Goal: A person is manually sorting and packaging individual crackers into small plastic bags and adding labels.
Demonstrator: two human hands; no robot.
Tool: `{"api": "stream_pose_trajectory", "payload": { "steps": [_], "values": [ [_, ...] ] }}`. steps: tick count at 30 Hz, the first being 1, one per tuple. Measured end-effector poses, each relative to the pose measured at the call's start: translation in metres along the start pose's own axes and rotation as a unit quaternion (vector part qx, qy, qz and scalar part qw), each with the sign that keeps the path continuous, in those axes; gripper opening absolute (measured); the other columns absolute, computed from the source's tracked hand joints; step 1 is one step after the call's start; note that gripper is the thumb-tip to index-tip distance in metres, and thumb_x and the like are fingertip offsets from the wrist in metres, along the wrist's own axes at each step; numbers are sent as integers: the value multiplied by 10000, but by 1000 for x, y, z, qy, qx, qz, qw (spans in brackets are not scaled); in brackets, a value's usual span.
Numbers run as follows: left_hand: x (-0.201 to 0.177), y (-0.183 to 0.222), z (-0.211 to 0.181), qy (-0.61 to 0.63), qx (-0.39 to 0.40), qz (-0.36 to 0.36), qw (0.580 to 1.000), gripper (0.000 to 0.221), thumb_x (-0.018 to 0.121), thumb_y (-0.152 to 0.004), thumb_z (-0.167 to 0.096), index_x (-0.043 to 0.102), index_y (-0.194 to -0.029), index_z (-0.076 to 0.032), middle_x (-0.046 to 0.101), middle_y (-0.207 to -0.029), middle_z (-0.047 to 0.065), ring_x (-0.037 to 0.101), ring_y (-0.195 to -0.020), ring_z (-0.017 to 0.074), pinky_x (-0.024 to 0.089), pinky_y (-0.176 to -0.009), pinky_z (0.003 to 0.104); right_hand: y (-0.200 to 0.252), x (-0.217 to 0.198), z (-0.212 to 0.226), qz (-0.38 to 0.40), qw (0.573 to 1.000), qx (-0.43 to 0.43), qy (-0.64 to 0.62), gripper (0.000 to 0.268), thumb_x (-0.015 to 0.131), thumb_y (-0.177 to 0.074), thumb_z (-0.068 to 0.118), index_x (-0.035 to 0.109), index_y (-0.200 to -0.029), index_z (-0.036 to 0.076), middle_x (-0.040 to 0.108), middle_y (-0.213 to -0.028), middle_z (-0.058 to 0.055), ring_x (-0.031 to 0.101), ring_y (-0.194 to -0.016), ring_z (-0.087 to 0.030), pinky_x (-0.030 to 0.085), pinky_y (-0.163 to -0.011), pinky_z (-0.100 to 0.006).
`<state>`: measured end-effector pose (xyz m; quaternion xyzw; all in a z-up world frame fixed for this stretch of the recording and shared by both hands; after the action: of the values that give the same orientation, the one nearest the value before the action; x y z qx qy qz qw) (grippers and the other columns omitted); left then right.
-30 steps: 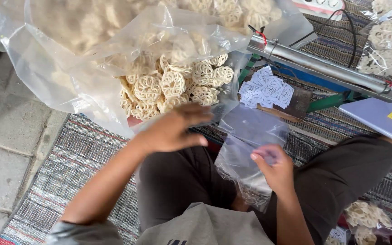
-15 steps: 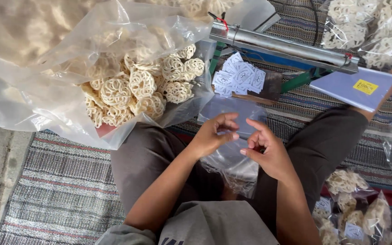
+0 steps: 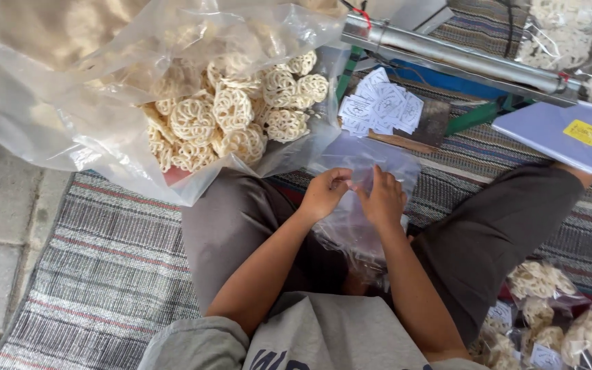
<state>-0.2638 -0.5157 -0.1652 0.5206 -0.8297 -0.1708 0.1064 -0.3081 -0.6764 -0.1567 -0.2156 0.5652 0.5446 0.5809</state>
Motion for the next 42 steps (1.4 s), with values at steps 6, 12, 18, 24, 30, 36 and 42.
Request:
{"api": "stream_pose_trajectory", "payload": {
  "steps": [6, 12, 18, 24, 30, 36, 42],
  "values": [
    [-5, 0, -3, 3, -16, -41, 999, 308, 651, -1010, -221, 702, -1277, -79, 722, -1131, 154, 712, -1047, 214, 568, -915, 380, -33, 20, 6, -64, 995, 4, -82, 640, 704, -981, 366, 448, -1543, 199, 628, -1261, -147, 588, -1228, -368, 398, -1023, -591],
    [-10, 5, 5, -104, -82, 106, 985, 605, 546, -969, -671, 813, -835, -146, 766, -816, 127, 727, -892, 277, 558, -849, 397, -45, 46, -14, -166, 856, 4, -489, 260, 654, -915, 51, 764, -1129, 149, 716, -926, -110, 727, -792, -186, 597, -675, -307],
    [15, 6, -11, 240, -159, 113, 951, 1014, 533, -1019, -673, 282, -1546, 157, 561, -1362, 389, 503, -1346, 480, 307, -1160, 620, 58, -13, -22, -142, 735, 79, -658, 171, 556, -1018, 33, 676, -1138, 10, 518, -942, -47, 747, -816, -201, 654, -747, -271],
    [-11, -6, -38, 411, -23, -9, 911, 420, 404, -1120, -272, 536, -1441, -36, 661, -1345, 224, 660, -1215, 335, 567, -964, 470, 106, -5, -49, -144, 815, 6, -561, 103, 662, -925, -25, 753, -971, -15, 694, -714, -207, 713, -647, -225, 622, -658, -357],
    [-19, -5, -16, 260, 47, -56, 963, 237, 633, -1053, -225, 769, -1067, -31, 783, -1024, 166, 721, -1046, 207, 568, -958, 397, 106, -88, -5, -154, 942, -46, -295, 556, 691, -949, 168, 550, -1486, 156, 243, -1607, -246, 328, -1464, -498, 325, -1122, -679],
    [-12, 2, -9, 222, 110, 47, 968, 234, 895, -818, -109, 772, -989, -8, 764, -825, 176, 732, -820, 164, 601, -773, 329, 74, -120, 45, -180, 911, -345, -137, 401, 744, -886, 126, 744, -1254, 286, 475, -1529, -137, 481, -1410, -393, 383, -1130, -525],
    [-46, 70, -122, -187, 505, -89, 838, 413, 787, -912, -261, 695, -1307, -182, 728, -1201, 26, 587, -1288, 334, 427, -1112, 503, 54, -159, 55, -65, 936, -312, -150, 179, 741, -829, 44, 748, -869, 218, 764, -720, 17, 779, -810, -212, 596, -722, -384]
  ]
}}
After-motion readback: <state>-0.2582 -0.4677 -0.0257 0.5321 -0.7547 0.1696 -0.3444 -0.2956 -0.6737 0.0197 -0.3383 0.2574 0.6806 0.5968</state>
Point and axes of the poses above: each hand's wrist, its own y-axis away from the middle knuckle, its own x-axis out of the palm, z = x × y, the point moved 2 cm from there along -y, towards the middle knuckle
